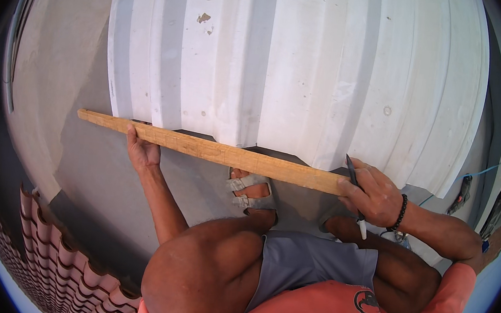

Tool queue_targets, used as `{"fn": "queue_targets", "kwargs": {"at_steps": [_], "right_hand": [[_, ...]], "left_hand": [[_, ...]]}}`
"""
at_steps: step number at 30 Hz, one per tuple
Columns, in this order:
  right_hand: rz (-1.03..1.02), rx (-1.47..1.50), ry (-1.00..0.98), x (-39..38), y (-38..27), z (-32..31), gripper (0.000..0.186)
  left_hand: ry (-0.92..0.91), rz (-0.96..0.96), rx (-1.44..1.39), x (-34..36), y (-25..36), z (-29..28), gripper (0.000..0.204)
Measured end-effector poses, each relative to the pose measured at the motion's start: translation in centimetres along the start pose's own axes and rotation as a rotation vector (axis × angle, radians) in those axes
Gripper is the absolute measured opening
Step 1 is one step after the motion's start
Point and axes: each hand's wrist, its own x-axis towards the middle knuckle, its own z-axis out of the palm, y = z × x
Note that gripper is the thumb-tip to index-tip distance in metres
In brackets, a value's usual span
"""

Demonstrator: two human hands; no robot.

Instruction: The person positions a white corrugated metal sheet on a rooftop, marks a cutting line using a wooden straightedge and a marker, and then cuts the sheet along the line with an angle grinder.

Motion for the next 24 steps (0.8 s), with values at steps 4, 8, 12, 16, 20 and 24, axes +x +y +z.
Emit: {"fn": "queue_targets", "kwargs": {"at_steps": [4, 8, 12, 16, 20, 24], "right_hand": [[-0.013, 0.008, 0.007, 0.0, 0.1, 0.1, 0.036], [-0.005, 0.016, 0.005, 0.1, 0.2, 0.1, 0.036], [0.005, 0.012, -0.001, 0.3, 0.2, 0.0, 0.035], [0.029, 0.023, -0.046, 0.3, 0.1, -0.2, 0.036], [0.037, 0.066, -0.078, 0.7, 0.1, -0.7, 0.041], [0.022, 0.064, -0.072, 0.6, 0.3, -0.3, 0.046]], "left_hand": [[-0.022, 0.008, -0.008, 0.3, 0.0, -0.5, 0.041], [-0.013, -0.002, -0.007, 0.0, 0.1, 0.0, 0.044], [0.015, -0.012, -0.005, -0.7, 0.1, 1.0, 0.047], [-0.003, -0.009, -0.015, -0.5, 0.0, 0.6, 0.048], [0.004, 0.014, -0.022, -0.3, -0.3, 0.0, 0.047], [-0.024, 0.021, -0.021, -0.2, -0.3, -0.1, 0.046]]}}
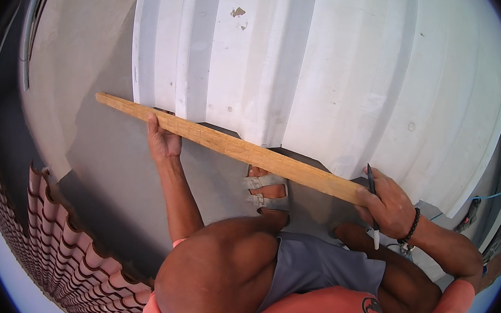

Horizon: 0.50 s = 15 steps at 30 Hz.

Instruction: The person positions a white corrugated metal sheet on a rooftop, marks a cutting line using a wooden straightedge and a marker, and then cuts the sheet along the line with an angle grinder.

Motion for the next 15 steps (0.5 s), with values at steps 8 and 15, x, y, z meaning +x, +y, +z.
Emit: {"fn": "queue_targets", "kwargs": {"at_steps": [8, 15], "right_hand": [[0.012, 0.006, 0.017, 0.44, -0.32, -0.04, 0.042], [0.023, 0.009, 0.013, 0.08, -0.27, 0.09, 0.044]], "left_hand": [[-0.048, 0.034, 0.008, -0.10, -0.25, 0.30, 0.048], [-0.066, 0.044, -0.018, -0.43, -0.45, 0.93, 0.049]]}}
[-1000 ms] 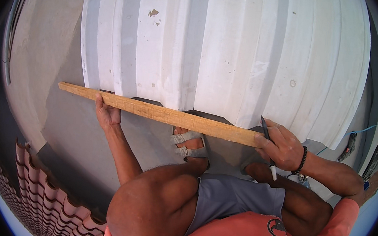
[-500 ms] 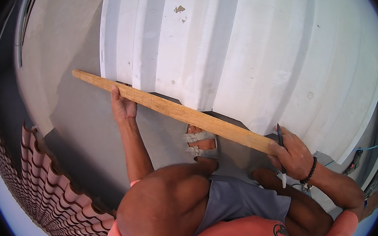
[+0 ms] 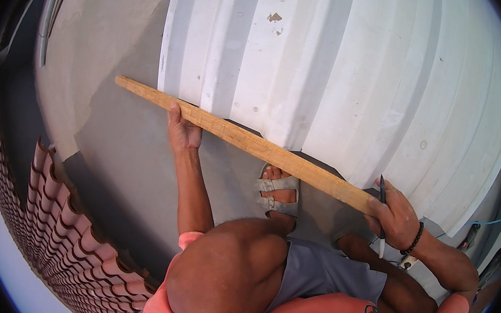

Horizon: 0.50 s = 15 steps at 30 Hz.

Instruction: The person positions a white corrugated metal sheet on a rooftop, marks a cutting line using a wooden straightedge and a marker, and then cuts the sheet along the line with an angle grinder.

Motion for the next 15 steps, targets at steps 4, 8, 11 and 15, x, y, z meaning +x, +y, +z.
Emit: {"fn": "queue_targets", "kwargs": {"at_steps": [4, 8, 11, 15], "right_hand": [[-0.014, -0.020, 0.000, -0.3, 0.2, 0.2, 0.045], [-0.028, -0.015, 0.009, -0.3, 0.2, 0.2, 0.045], [-0.028, -0.011, 0.010, -0.4, 0.1, 0.3, 0.044], [-0.029, 0.004, 0.008, -0.2, 0.0, 0.1, 0.044]], "left_hand": [[-0.021, -0.005, -0.018, 0.3, 0.0, -0.4, 0.049], [-0.012, 0.013, -0.019, 0.6, -0.2, -0.9, 0.049], [-0.016, 0.025, -0.009, 0.6, -0.4, -0.9, 0.050], [-0.001, 0.011, -0.002, 0.8, -0.3, -1.1, 0.050]]}}
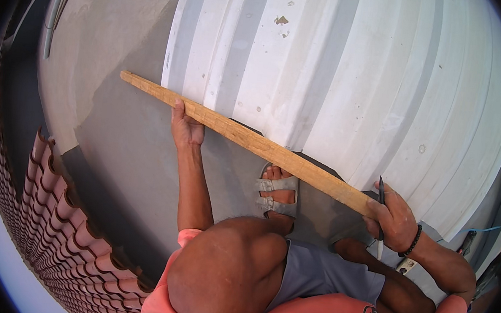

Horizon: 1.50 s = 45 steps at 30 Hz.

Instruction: The person positions a white corrugated metal sheet on a rooftop, marks a cutting line using a wooden straightedge and a marker, and then cuts the sheet along the line with an angle grinder.

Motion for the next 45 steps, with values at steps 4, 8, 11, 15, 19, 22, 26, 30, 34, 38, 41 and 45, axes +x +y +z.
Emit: {"fn": "queue_targets", "kwargs": {"at_steps": [4, 8, 11, 15, 19, 22, 26, 30, 34, 38, 41, 45], "right_hand": [[-0.013, -0.005, -0.013, 0.5, 0.0, -0.7, 0.044], [-0.021, -0.007, 0.001, 0.5, 0.0, -0.8, 0.045], [-0.020, -0.007, -0.002, 0.5, 0.1, -0.8, 0.046], [-0.015, -0.001, -0.018, 0.4, 0.2, -0.8, 0.047], [-0.018, -0.008, -0.012, 0.4, 0.2, -0.8, 0.046], [-0.028, -0.016, -0.005, 0.4, 0.4, -0.8, 0.046], [-0.026, -0.009, -0.002, 0.4, 0.4, -0.7, 0.045], [-0.016, -0.003, -0.014, 0.3, 0.5, -0.6, 0.045], [0.007, 0.010, -0.032, 0.4, 0.3, -0.7, 0.044], [-0.029, 0.019, -0.009, 0.3, 0.5, -0.6, 0.042], [-0.028, 0.010, -0.003, 0.5, 0.3, -0.7, 0.041], [-0.025, 0.020, -0.031, 0.3, 0.5, -0.7, 0.041]], "left_hand": [[0.035, 0.007, -0.002, -0.1, 0.1, 0.0, 0.050], [0.022, 0.014, -0.009, 0.0, 0.1, 0.2, 0.049], [0.020, 0.025, 0.005, 0.0, 0.1, 0.2, 0.049], [0.025, 0.018, 0.005, -0.1, 0.1, 0.3, 0.048], [0.036, -0.002, -0.020, -0.2, 0.2, 0.4, 0.047], [0.028, 0.002, -0.027, -0.2, 0.2, 0.2, 0.047], [0.036, 0.001, -0.022, -0.1, 0.1, 0.1, 0.047], [0.055, -0.010, -0.009, -0.4, 0.1, 0.5, 0.046], [0.023, -0.037, -0.025, -0.7, 0.2, 0.8, 0.046], [0.074, 0.022, -0.006, -0.5, 0.0, 0.6, 0.045], [0.038, 0.028, -0.019, -0.5, 0.0, 0.8, 0.044], [0.051, 0.038, -0.022, -0.4, -0.1, 0.6, 0.041]]}}
